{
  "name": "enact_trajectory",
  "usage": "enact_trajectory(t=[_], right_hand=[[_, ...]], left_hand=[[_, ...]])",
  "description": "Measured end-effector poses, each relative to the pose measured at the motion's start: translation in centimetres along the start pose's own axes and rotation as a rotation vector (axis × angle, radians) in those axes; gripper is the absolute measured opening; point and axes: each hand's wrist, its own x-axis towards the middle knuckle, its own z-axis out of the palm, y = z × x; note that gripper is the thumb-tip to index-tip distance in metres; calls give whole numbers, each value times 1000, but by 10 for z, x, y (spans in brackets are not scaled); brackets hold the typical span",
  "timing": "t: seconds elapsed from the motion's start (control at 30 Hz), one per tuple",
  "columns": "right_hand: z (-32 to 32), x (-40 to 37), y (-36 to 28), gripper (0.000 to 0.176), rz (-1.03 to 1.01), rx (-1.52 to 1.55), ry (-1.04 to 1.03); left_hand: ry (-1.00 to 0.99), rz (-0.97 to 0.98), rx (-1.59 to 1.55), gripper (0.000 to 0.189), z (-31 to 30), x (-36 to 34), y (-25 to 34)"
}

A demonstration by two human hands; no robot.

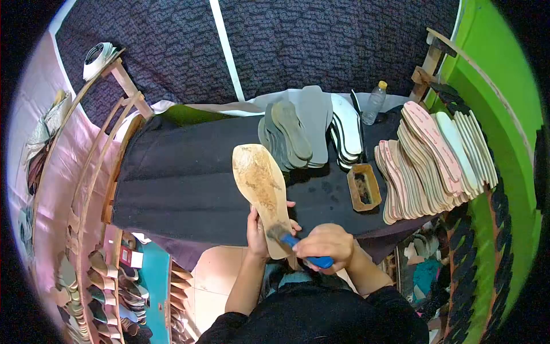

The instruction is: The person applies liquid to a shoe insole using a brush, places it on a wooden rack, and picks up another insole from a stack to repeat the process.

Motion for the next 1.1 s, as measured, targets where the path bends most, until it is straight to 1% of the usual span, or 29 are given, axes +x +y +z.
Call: enact_trajectory(t=[0.03,0.1,0.17,0.2,0.23,0.3,0.33,0.4,0.43,0.47,0.5,0.57,0.63,0.7,0.73,0.77,0.8,0.83,0.87,0.9,0.93,0.97,1.0,1.03,1.07,1.1], right_hand=[[1,2,1,25,-28,-91,92],[2,1,5,24,-37,-107,95],[3,-3,7,25,-78,-68,38],[0,-6,5,26,-63,12,-30],[4,-9,3,26,-78,68,-24],[6,-12,-1,24,-46,159,-76],[6,-11,-1,24,-45,159,-76],[5,-10,0,22,-24,111,10],[6,-8,1,22,-23,110,12],[6,-5,2,17,-51,21,54],[6,-2,4,14,-79,-68,96],[2,0,1,13,-93,-37,79],[-1,-3,-3,13,-13,225,-9],[-1,-5,-2,14,-2,196,-30],[0,-5,-1,15,17,143,27],[0,-4,0,16,35,89,83],[-1,-1,1,18,37,71,127],[-2,2,1,18,36,72,126],[-3,4,2,16,36,25,162],[-4,7,3,17,35,-22,199],[-2,10,6,19,-29,-78,214],[-2,8,5,19,-31,-77,214],[-3,5,3,18,-33,-19,136],[-4,3,1,17,-34,38,58],[-4,4,-3,14,27,164,-14],[-3,3,-2,14,27,164,-15]], left_hand=[[40,-8,-30,65,2,0,-1],[50,3,-72,66,4,0,-4],[90,-4,-94,68,3,2,-6],[20,-112,-60,70,-6,2,-1],[22,-111,-61,70,-8,2,-3],[107,-1,-42,73,-9,2,-3],[95,-2,-41,74,-10,2,-2],[123,30,-20,74,-3,2,0],[149,65,1,74,-1,2,1],[23,15,-113,74,-7,1,0],[21,15,-112,74,-8,1,-1],[137,25,-74,74,-9,2,-2],[107,48,-67,73,-9,2,-2],[152,91,75,71,-3,-1,2],[118,101,116,70,-3,-2,3],[119,101,115,70,-3,-2,3],[113,50,30,70,-2,-3,3],[106,-1,-54,69,-2,-3,3],[91,-2,-57,69,-2,-4,0],[90,-2,-55,69,-2,-3,-3],[118,10,-63,70,-3,-2,-5],[147,23,-70,70,-3,-2,-6],[74,-7,-78,71,-3,-5,-3],[75,-5,-79,71,-6,-6,-2],[67,-15,-88,71,-9,-6,-3],[58,-25,-96,71,-10,-6,-2]])
